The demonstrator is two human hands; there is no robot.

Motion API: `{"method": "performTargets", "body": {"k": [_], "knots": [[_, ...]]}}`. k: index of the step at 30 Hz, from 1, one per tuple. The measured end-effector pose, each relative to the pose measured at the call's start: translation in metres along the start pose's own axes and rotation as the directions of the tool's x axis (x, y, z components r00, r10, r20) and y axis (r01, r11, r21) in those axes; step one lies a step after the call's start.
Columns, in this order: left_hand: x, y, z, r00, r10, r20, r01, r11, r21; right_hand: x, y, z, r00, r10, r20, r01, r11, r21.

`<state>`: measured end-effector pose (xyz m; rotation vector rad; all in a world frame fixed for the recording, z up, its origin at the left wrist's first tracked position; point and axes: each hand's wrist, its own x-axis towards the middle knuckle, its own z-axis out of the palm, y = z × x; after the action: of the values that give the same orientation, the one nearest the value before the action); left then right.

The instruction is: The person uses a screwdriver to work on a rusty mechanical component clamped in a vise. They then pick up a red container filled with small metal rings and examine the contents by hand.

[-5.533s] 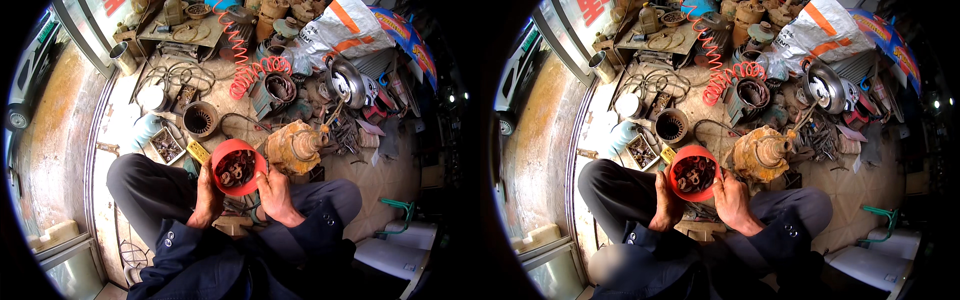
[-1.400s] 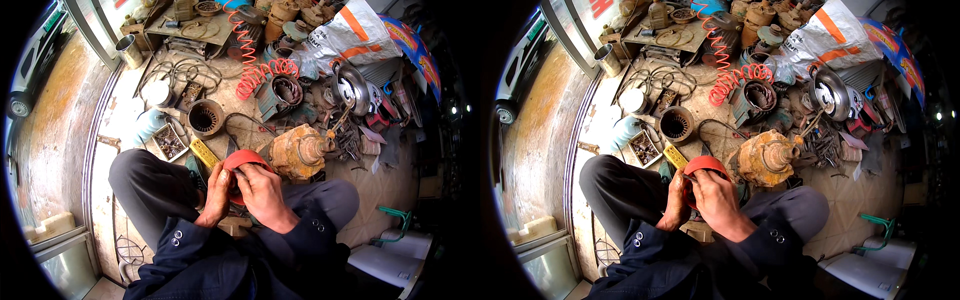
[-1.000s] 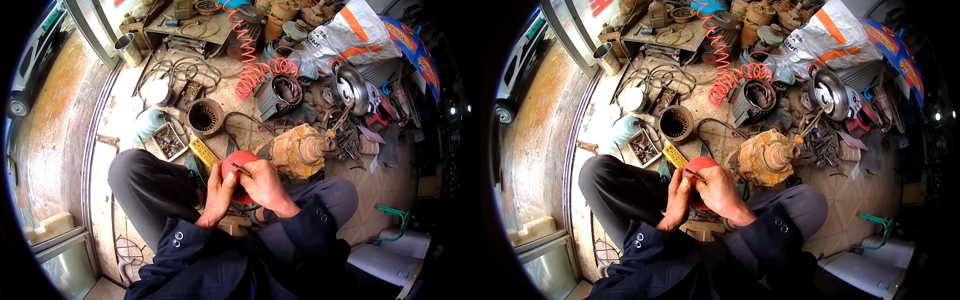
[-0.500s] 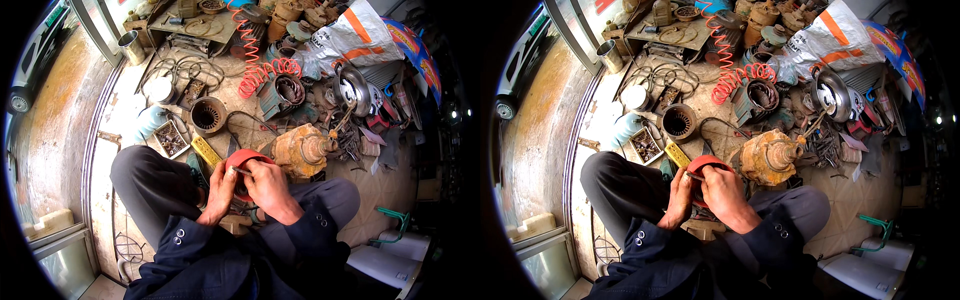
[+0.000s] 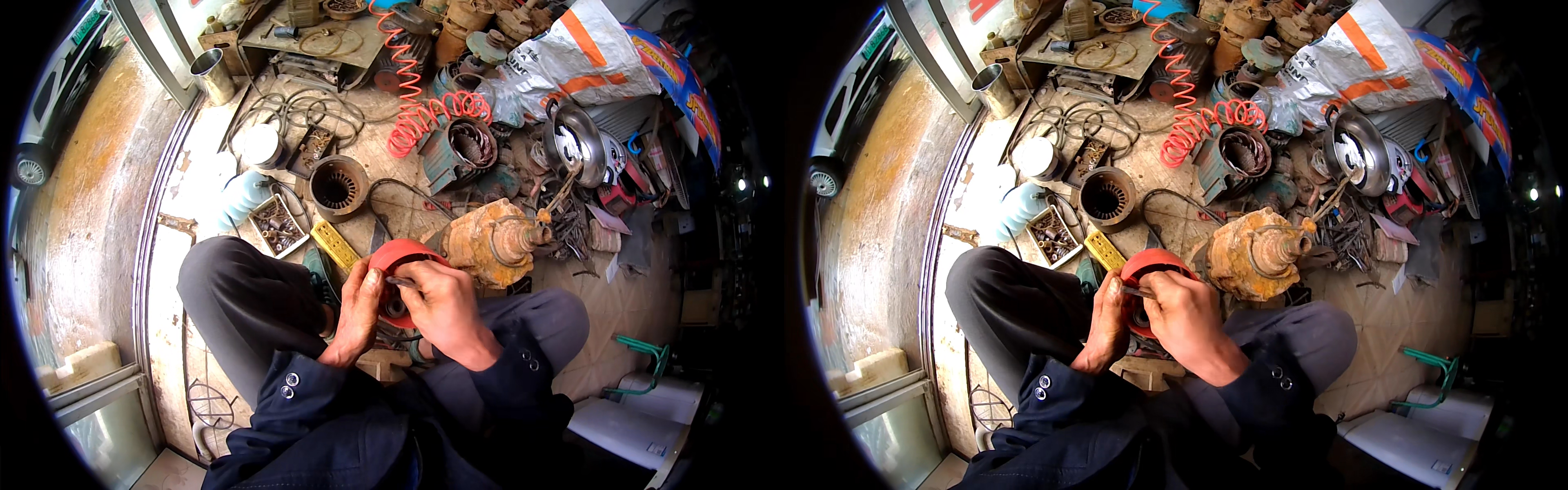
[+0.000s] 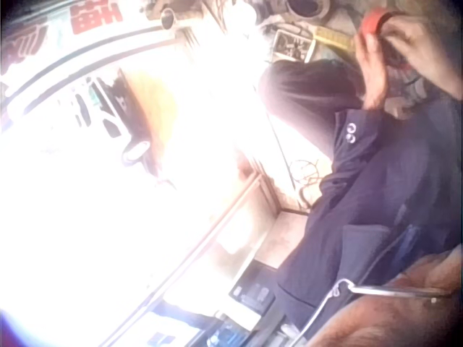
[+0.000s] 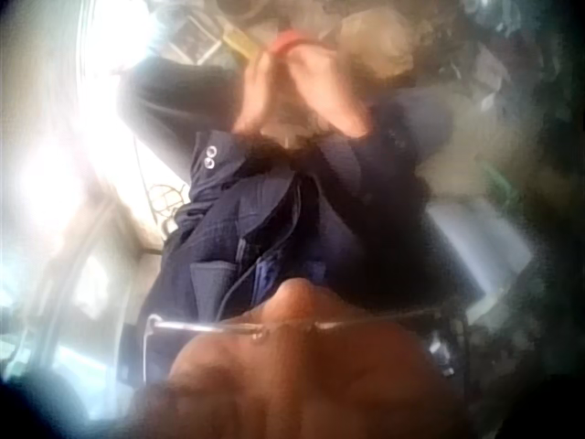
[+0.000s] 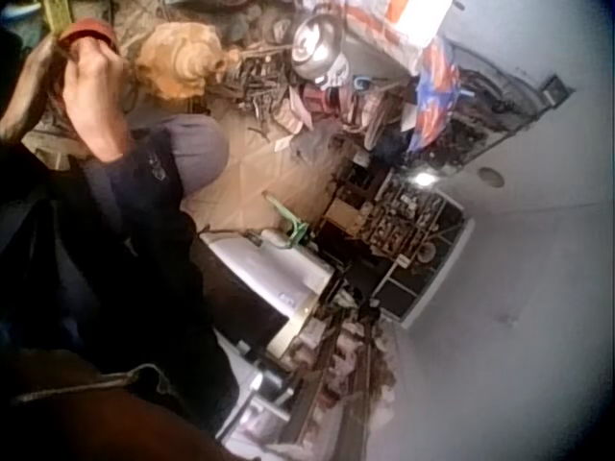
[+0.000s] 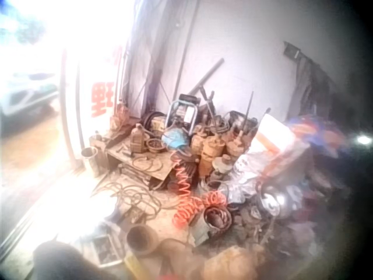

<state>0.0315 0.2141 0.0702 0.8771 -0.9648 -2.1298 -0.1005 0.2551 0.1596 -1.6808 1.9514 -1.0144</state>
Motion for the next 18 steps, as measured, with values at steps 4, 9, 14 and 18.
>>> {"method": "performTargets", "body": {"k": [4,9,14,18], "knots": [[0.001,0.004,0.009,1.0,-0.007,-0.024,0.0,0.967,-0.253,0.0,-0.018,-0.024,0.95,0.31,0.04,-0.289,0.823,0.489],[0.003,-0.005,0.001,0.998,-0.013,0.057,0.032,0.938,-0.345,0.003,-0.005,-0.052,0.908,0.376,0.185,-0.316,0.324,0.892],[-0.003,0.007,0.007,0.991,-0.099,0.093,0.126,0.922,-0.367,0.002,0.001,-0.057,0.888,0.436,0.147,-0.271,0.239,0.932],[-0.011,0.027,0.016,0.976,-0.158,0.148,0.21,0.861,-0.464,0.001,0.001,-0.058,0.859,0.493,0.14,-0.286,0.233,0.929]]}}
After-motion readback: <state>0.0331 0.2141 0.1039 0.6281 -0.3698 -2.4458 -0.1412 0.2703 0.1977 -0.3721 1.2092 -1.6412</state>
